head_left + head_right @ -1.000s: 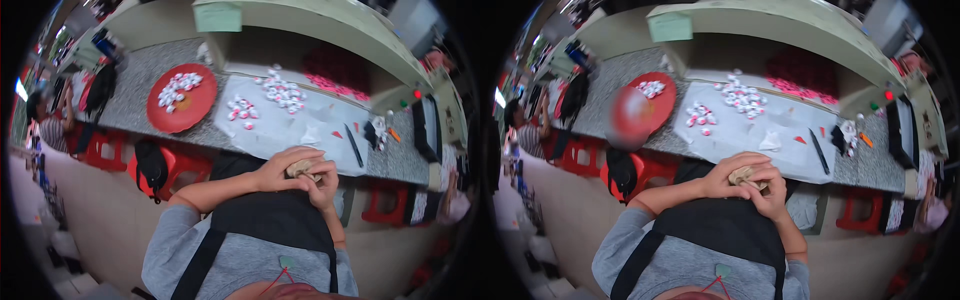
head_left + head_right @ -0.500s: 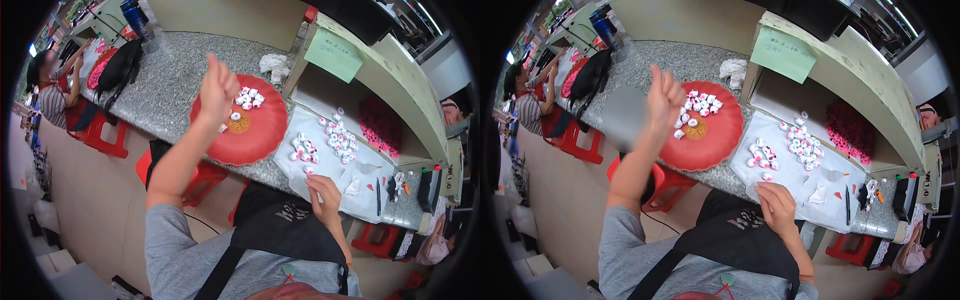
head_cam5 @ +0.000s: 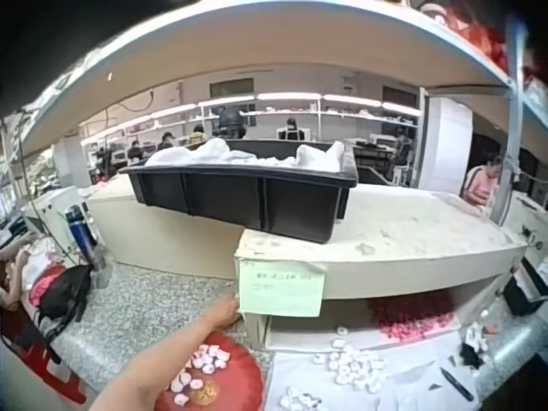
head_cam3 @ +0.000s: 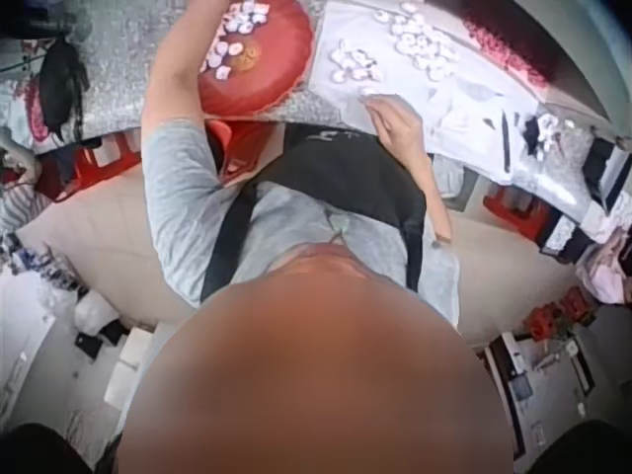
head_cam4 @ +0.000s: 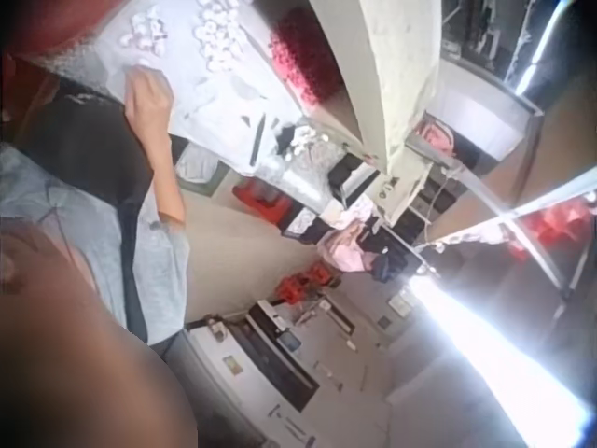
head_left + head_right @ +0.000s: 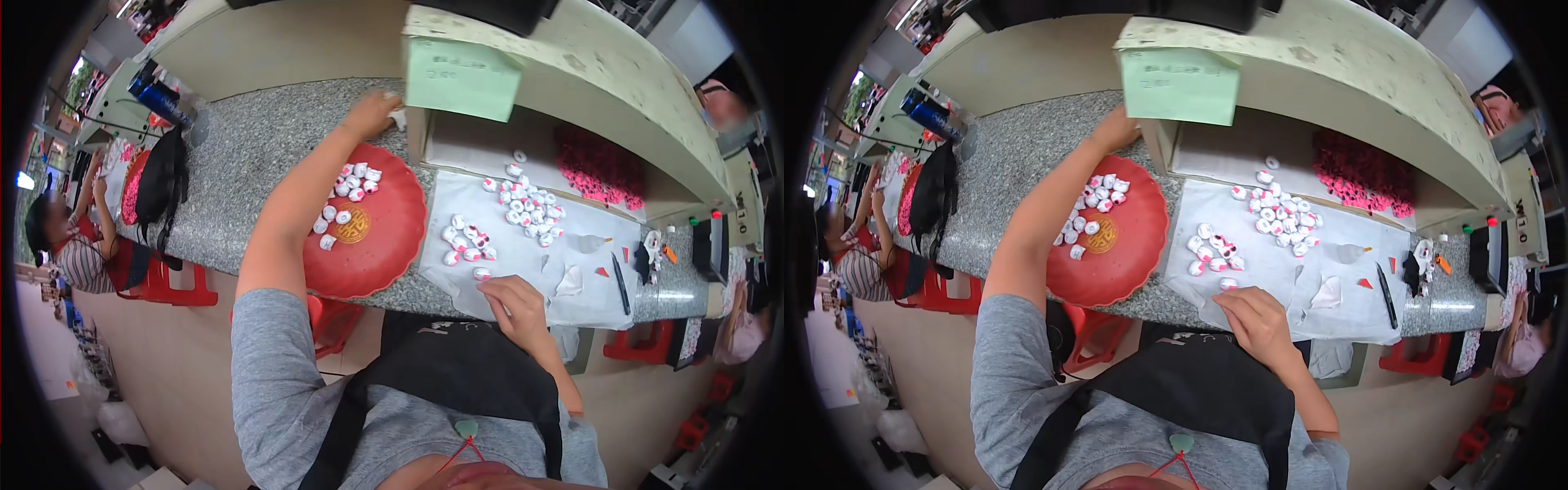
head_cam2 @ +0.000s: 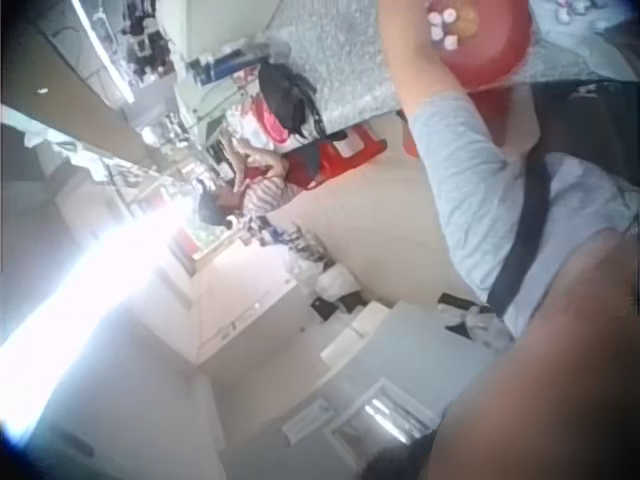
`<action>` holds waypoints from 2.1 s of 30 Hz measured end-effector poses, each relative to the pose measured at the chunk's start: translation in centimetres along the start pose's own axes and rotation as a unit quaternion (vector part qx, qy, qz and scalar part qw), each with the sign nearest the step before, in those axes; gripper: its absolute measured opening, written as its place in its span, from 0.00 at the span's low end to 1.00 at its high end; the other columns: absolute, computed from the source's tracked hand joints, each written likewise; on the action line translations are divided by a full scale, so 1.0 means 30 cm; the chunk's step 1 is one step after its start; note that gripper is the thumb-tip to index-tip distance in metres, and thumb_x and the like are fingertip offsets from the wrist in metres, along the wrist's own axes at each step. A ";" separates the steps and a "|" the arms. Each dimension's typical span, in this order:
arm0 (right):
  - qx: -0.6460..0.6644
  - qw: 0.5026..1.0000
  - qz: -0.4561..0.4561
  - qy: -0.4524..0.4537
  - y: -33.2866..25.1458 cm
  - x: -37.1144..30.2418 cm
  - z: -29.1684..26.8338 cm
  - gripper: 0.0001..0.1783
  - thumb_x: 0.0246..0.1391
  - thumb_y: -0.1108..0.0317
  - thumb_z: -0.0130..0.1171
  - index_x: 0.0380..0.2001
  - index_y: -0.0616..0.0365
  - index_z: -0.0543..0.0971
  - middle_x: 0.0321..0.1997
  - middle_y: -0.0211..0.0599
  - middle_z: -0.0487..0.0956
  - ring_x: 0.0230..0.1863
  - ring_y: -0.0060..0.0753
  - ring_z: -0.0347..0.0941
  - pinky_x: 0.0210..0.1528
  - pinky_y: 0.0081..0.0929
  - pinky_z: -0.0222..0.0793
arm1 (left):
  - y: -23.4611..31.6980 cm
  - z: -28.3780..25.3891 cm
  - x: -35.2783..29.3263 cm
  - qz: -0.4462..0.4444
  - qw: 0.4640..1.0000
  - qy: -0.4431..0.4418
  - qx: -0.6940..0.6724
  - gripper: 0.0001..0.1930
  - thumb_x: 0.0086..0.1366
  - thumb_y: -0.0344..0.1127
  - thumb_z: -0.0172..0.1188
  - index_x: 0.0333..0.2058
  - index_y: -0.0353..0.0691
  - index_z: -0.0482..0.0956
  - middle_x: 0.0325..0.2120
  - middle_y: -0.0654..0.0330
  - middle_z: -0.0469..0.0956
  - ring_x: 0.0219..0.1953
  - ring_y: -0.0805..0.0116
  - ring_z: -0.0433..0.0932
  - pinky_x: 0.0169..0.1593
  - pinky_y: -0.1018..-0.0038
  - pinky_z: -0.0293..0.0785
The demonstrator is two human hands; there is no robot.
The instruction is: The recorder is applying glue from a small plastic bottle to small white toy cat heads and placing them on a red plate.
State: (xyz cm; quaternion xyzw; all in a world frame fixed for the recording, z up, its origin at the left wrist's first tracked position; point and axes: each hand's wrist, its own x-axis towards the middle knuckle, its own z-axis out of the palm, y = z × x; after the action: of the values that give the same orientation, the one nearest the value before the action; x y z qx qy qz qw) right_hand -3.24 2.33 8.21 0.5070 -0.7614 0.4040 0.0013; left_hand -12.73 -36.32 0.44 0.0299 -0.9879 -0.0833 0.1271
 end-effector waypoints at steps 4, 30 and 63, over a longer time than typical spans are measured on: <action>0.026 0.999 -0.042 -0.008 0.045 -0.042 -0.042 0.10 0.32 0.80 0.53 0.25 0.61 0.73 0.24 0.36 0.72 0.26 0.34 0.68 0.26 0.25 0.64 | -0.137 0.004 -0.020 -0.089 0.993 -0.015 0.073 0.15 0.46 0.31 0.47 0.36 0.44 0.68 0.33 0.48 0.66 0.37 0.50 0.66 0.38 0.61 0.64; 0.028 0.968 0.172 0.181 0.506 -0.200 -0.282 0.28 0.37 0.74 0.53 0.46 0.60 0.58 0.43 0.42 0.64 0.45 0.40 0.60 0.44 0.28 0.57 | 0.791 -0.041 0.110 0.118 0.991 -0.035 -0.044 0.10 0.50 0.28 0.48 0.34 0.39 0.71 0.33 0.58 0.70 0.34 0.60 0.69 0.38 0.71 0.65; 0.364 0.852 0.045 0.375 0.192 -0.111 -0.202 0.22 0.32 0.63 0.62 0.28 0.55 0.61 0.26 0.32 0.61 0.24 0.21 0.57 0.27 0.16 0.59 | 1.050 -0.008 -0.389 -0.150 0.543 0.103 -0.820 0.17 0.47 0.22 0.53 0.37 0.34 0.62 0.36 0.51 0.68 0.37 0.65 0.70 0.42 0.67 0.68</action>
State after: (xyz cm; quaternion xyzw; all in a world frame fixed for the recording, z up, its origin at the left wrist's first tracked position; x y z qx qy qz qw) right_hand -8.55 9.56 7.37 0.2466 -0.5237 0.8111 0.0838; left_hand -2.60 -4.43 3.23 0.0691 -0.4506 -0.8712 0.1823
